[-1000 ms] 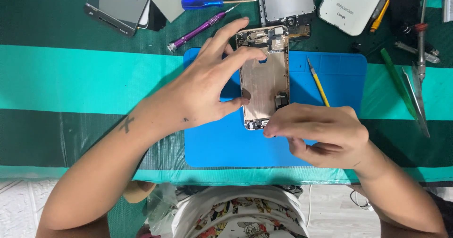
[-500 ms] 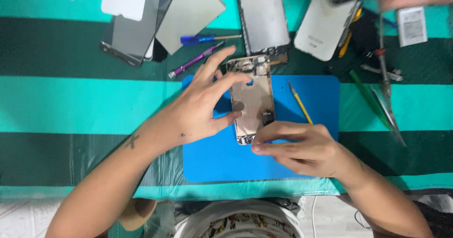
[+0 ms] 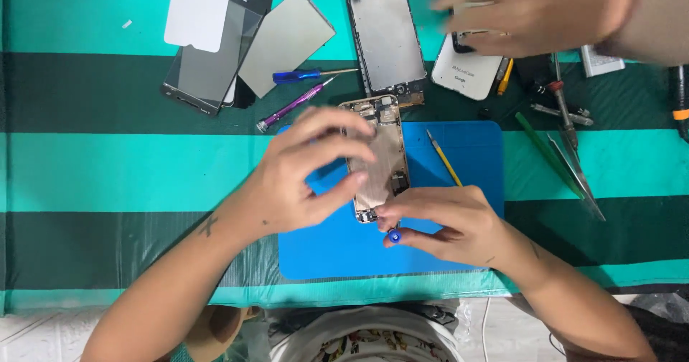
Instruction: Disassembling a mobile phone to access and inspect internal components using a screwdriver and prying tools on a repair bench.
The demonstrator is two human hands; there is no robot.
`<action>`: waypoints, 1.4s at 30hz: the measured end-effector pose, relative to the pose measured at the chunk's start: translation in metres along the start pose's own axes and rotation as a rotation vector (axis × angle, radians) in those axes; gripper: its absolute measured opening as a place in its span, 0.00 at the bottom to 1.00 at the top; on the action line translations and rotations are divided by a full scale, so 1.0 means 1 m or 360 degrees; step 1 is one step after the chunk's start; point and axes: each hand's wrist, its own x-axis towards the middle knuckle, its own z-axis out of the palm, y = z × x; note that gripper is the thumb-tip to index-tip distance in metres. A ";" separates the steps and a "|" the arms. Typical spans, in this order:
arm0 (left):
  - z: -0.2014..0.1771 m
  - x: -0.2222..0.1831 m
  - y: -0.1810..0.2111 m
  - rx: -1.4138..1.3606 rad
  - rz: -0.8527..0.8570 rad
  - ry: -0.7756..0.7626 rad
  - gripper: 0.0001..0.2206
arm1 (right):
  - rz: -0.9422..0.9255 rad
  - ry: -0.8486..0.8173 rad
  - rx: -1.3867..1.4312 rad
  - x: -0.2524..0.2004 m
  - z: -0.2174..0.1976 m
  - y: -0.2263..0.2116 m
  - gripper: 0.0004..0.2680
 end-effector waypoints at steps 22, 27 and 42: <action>0.028 -0.020 0.001 -0.0349 0.0258 -0.0181 0.07 | 0.0064 -0.0010 -0.0059 0.009 -0.002 0.011 0.03; 0.026 -0.020 0.002 -0.0345 0.0216 -0.0218 0.08 | 0.0042 -0.0179 -0.0002 0.015 -0.006 0.006 0.05; 0.028 -0.021 -0.002 -0.0326 0.0277 -0.0192 0.08 | 0.0268 -0.0201 -0.0018 0.010 -0.008 0.009 0.03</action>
